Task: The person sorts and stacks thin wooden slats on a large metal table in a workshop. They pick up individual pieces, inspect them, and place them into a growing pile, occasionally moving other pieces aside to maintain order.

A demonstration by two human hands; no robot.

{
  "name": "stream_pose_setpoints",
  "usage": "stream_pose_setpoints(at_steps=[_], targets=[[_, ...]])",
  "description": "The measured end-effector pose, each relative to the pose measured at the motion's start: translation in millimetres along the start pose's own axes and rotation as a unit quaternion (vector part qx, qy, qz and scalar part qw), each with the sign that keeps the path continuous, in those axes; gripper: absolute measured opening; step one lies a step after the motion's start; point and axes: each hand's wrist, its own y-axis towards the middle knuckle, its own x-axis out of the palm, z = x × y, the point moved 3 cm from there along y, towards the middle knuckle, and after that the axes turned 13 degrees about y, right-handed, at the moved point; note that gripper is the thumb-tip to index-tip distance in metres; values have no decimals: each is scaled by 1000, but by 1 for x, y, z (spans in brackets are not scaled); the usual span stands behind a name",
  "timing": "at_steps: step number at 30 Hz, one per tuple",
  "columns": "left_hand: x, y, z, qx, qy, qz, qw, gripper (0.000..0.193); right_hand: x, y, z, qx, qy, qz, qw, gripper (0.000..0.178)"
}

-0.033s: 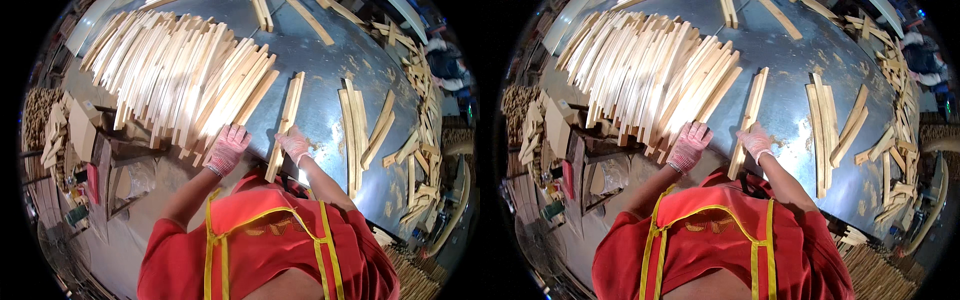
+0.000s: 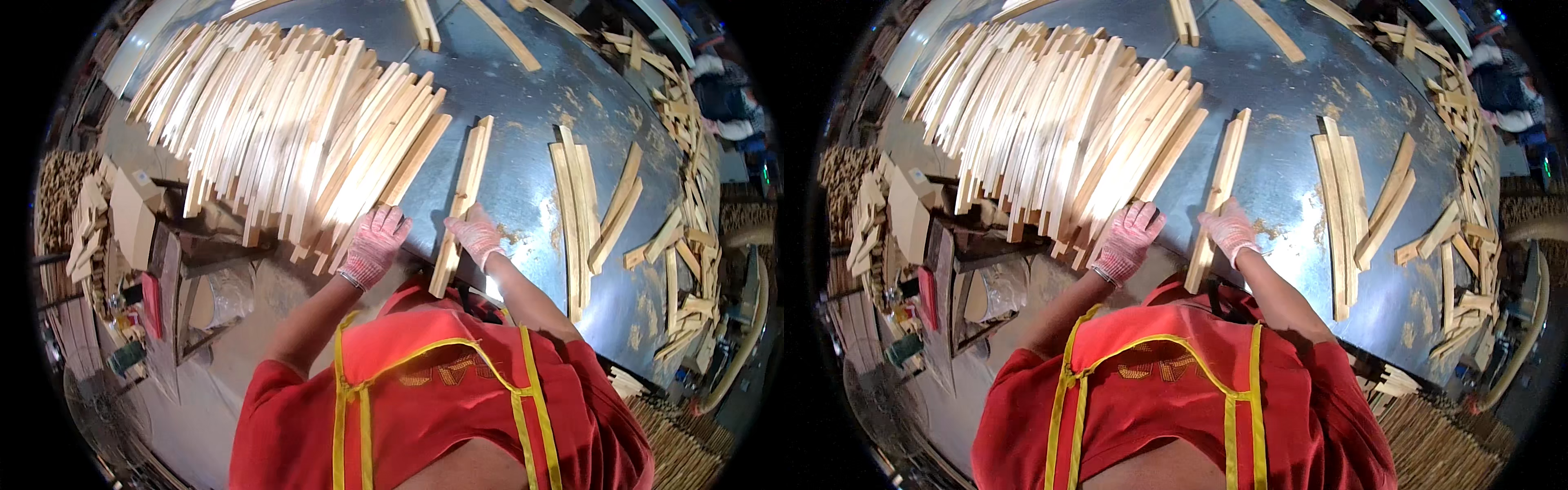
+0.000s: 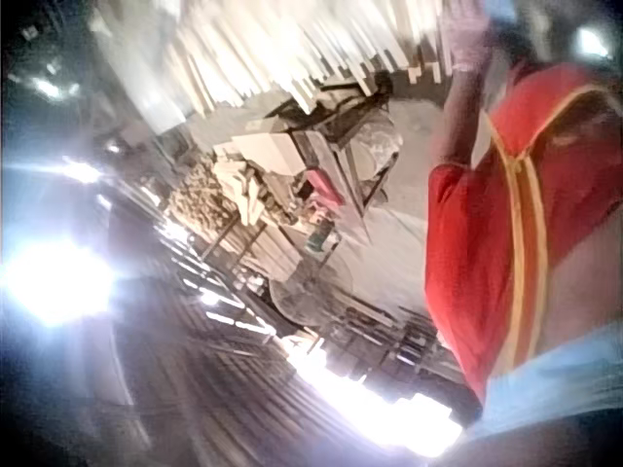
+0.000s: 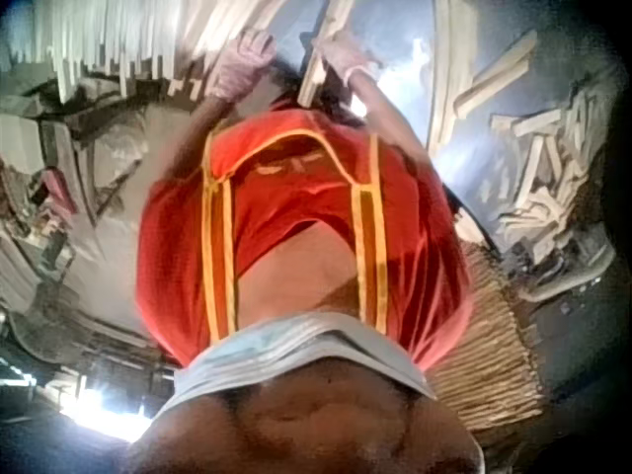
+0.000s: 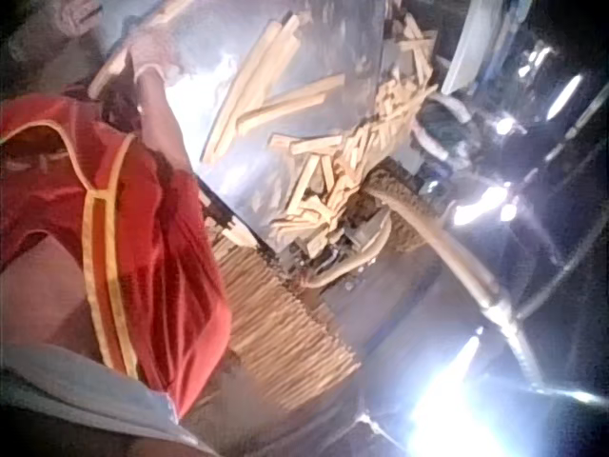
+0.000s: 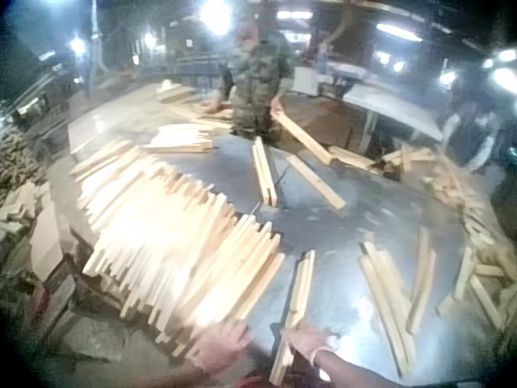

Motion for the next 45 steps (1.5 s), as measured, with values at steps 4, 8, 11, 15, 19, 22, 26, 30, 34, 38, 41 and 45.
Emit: stream_pose_setpoints(at_steps=[4,8,11,15,19,22,26,30,34,38,41,45], targets=[[29,12,15,-87,-211,83,970,61,11,2,-10,-50,97,-38,993,58],[19,41,27,-208,-284,-27,936,87,46,22,8,-99,371,-245,890,65],[12,50,23,-228,-177,-130,949,89,-22,20,-27,-99,89,-266,955,65],[-13,42,4,-194,-178,-7,965,77,-162,40,37,-197,-33,175,964,61],[-43,27,-62,-248,-147,-5,958,76,-236,41,161,-34,-165,284,944,62],[-60,16,-103,-232,66,35,970,46,-240,58,199,-60,-186,230,954,57],[-25,-12,-114,-256,145,-98,951,74,-250,73,205,-31,-178,204,962,45],[-21,-25,-126,-260,110,-78,956,76,-210,59,145,-89,38,84,992,37],[-53,3,-102,-310,103,-156,932,77,-150,22,100,-66,353,-5,933,30],[-43,32,-44,-197,-54,-17,979,84,-66,47,101,-73,359,17,930,30],[1,41,33,-191,-243,-145,940,104,-33,0,30,-24,452,-67,889,55],[27,56,60,-203,-208,-172,941,58,-79,8,50,-144,-68,160,974,81]])
